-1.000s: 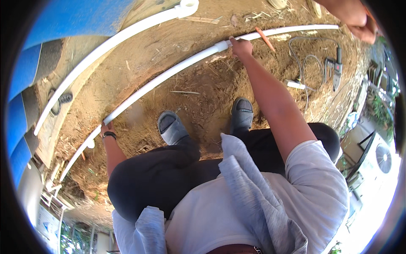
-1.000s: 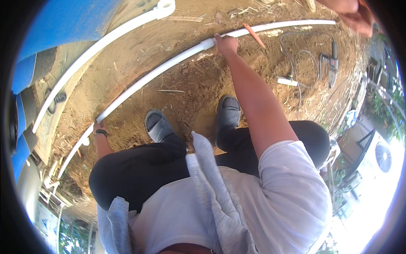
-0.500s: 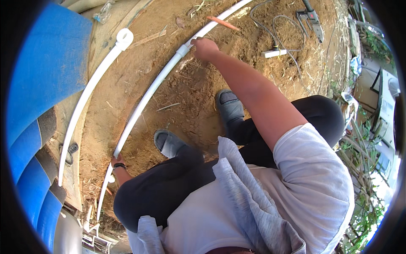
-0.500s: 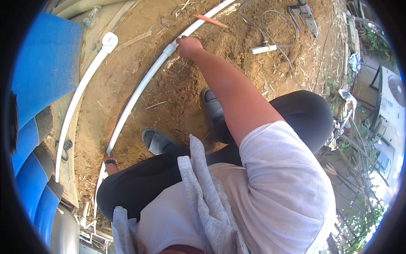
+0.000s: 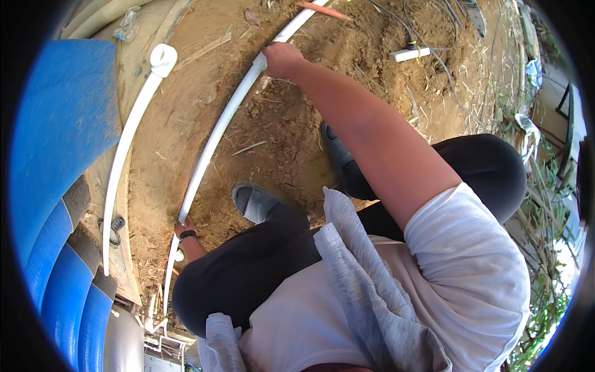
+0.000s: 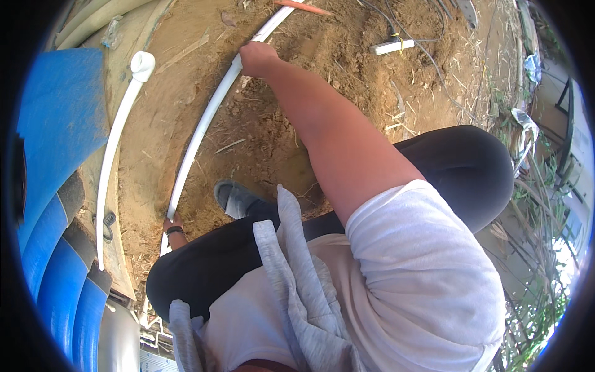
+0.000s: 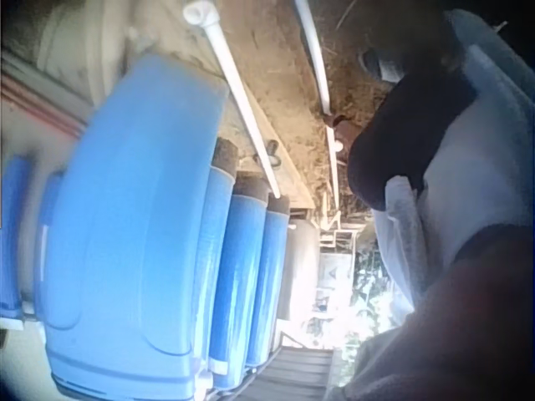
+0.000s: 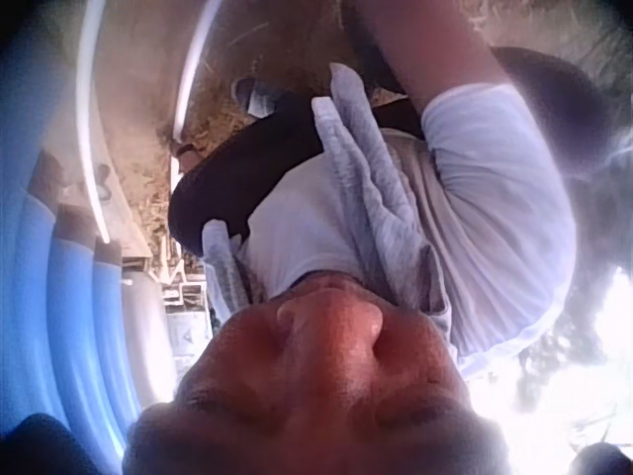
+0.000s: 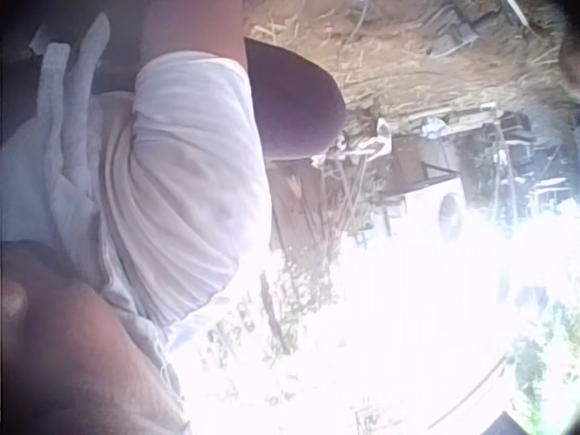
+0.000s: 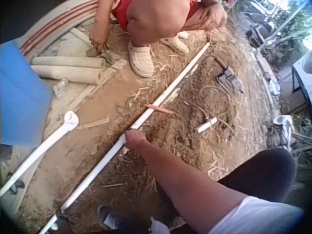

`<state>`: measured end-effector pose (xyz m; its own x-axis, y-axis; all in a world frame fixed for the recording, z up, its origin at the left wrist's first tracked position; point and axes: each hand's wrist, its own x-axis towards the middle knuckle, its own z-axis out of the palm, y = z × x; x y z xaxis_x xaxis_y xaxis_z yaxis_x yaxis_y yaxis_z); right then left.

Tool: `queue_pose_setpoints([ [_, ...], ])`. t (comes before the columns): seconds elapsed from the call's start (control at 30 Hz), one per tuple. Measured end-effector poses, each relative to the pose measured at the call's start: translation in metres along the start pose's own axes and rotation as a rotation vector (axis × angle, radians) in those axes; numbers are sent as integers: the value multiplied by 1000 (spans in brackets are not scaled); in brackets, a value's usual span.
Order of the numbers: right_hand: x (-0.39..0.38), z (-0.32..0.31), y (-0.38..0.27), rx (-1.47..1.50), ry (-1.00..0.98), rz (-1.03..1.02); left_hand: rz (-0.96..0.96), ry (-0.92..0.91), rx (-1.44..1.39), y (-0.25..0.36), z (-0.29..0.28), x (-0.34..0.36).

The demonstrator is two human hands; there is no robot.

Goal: The person measures and positions white PVC pipes near a water filtration system, then uses a power tool to cut a pipe segment. They align and connect the cut pipe to existing plumbing fittings, adjusting the assembly to fit the layout.

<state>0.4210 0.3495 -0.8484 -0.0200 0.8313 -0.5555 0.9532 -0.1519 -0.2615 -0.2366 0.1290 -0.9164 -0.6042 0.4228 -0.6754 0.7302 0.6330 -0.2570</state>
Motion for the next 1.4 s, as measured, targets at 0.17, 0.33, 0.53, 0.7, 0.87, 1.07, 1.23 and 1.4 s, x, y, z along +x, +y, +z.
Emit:
queue_pose_setpoints([
  [0.17, 1, -32, -26, -60, -106, -48, 15, 112, 37, -34, 4, 22],
  [0.33, 11, -22, -48, -100, -164, -44, 22, 115, -592, -58, 51, -6],
  [0.53, 35, 7, 16, -187, 108, -266, -191, 172, -341, -1, 32, 23],
  [0.7, 43, 1, 1, -357, 12, -370, -498, 192, -866, -1, 51, 26],
  [0.87, 51, 3, -7, -338, -23, -432, -816, 300, -1315, 1, 55, 27],
  [1.07, 38, -22, -13, -202, -96, -423, -283, 168, -488, -14, 42, 7],
  [1.23, 38, -25, -16, -234, -185, -397, -364, 312, 5, -105, 34, 3],
  [1.4, 40, -29, 13, -264, -172, -246, -592, 510, -231, -202, 14, 24],
])
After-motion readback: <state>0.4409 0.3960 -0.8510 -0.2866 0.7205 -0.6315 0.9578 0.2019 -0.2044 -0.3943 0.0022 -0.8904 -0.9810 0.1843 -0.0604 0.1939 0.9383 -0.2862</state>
